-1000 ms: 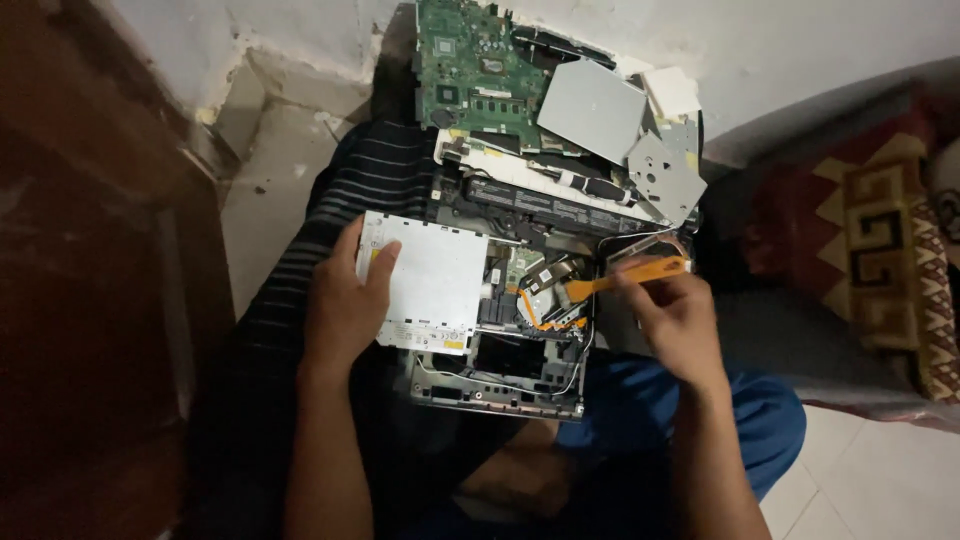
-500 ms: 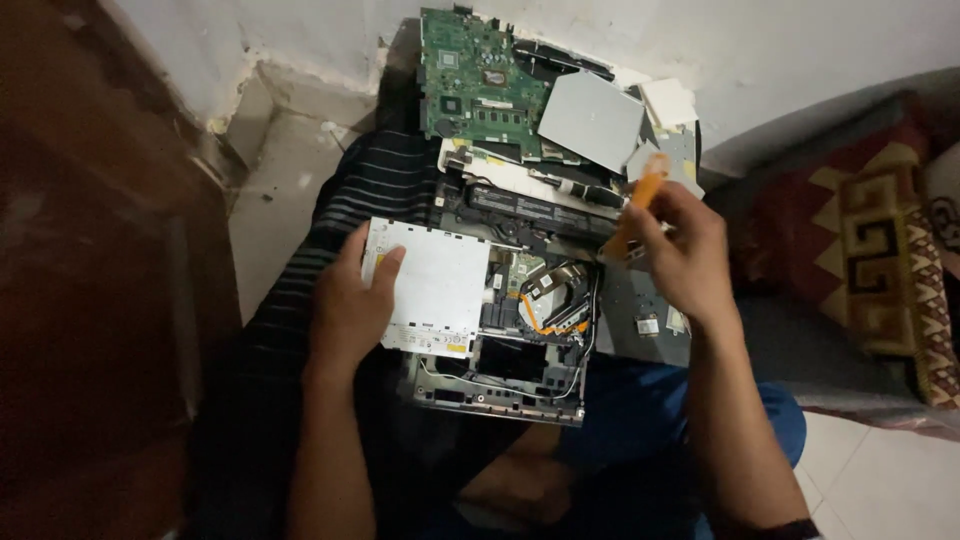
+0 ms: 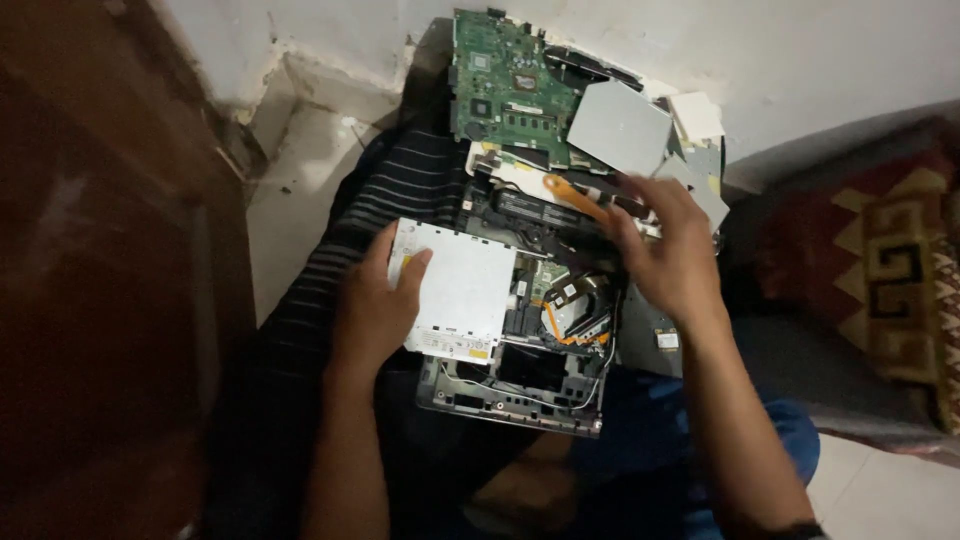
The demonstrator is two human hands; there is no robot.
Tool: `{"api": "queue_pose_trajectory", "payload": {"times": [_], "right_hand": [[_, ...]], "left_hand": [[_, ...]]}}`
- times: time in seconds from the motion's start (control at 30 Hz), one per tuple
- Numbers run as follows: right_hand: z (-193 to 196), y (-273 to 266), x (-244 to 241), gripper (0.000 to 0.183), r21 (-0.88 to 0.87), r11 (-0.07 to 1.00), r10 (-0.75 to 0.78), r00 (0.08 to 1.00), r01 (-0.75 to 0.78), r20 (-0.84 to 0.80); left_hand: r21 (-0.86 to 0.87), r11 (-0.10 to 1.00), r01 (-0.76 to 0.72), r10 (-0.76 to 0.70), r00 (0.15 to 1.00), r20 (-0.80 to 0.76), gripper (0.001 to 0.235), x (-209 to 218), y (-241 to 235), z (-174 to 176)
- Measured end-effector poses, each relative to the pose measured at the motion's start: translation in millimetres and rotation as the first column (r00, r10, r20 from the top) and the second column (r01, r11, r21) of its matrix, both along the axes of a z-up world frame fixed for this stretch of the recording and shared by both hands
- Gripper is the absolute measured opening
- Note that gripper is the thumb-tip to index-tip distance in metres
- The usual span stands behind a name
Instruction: The person is repairing a disassembled laptop while sitting on the floor. They use a screwdriver to remove screws from a metal component and then use their hands to detach and reattach parts of the laptop chassis.
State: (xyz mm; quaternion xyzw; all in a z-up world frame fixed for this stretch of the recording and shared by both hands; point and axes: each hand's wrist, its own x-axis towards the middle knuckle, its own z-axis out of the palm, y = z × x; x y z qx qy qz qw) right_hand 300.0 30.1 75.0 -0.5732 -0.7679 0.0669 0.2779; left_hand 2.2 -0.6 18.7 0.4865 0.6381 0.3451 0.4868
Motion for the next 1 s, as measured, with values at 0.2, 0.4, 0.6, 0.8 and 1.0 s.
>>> {"api": "queue_pose_trajectory", "payload": {"times": [0.2,0.4,0.6,0.8,1.0], "right_hand": [[-36.5,-93.3,16.0,0.015,-0.240,0.939,-0.280,0.954,0.248,-0.110],[-81.7,-134.3,27.0,0.029,-0.407,0.888,-0.393,0.811,0.212,-0.434],[-108.1,-142.3,31.7,0.013,-0.500,0.857,-0.441,0.680,0.124,-0.587],[-47.6,-154.3,31.5,0.014,-0.338,0.941,-0.254,0.658,0.000,-0.709],[3.2,-154.9,29.6,0.020,-0.113,0.993,-0.055,0.674,-0.042,-0.736]], "left_hand": [[0.031,0.999,-0.020,0.018,0.999,0.038,0.061,0.7,4.5,-15.5],[0.497,0.859,-0.123,0.049,0.986,0.159,0.037,-3.2,-2.8,-63.6],[0.794,0.601,-0.090,0.175,0.984,-0.021,0.027,-3.3,-3.6,-78.2],[0.848,0.496,-0.185,0.244,0.967,0.068,0.043,-6.4,-19.3,-49.8],[0.898,0.405,-0.169,0.226,0.971,0.081,0.046,17.5,-41.6,25.0]]}}
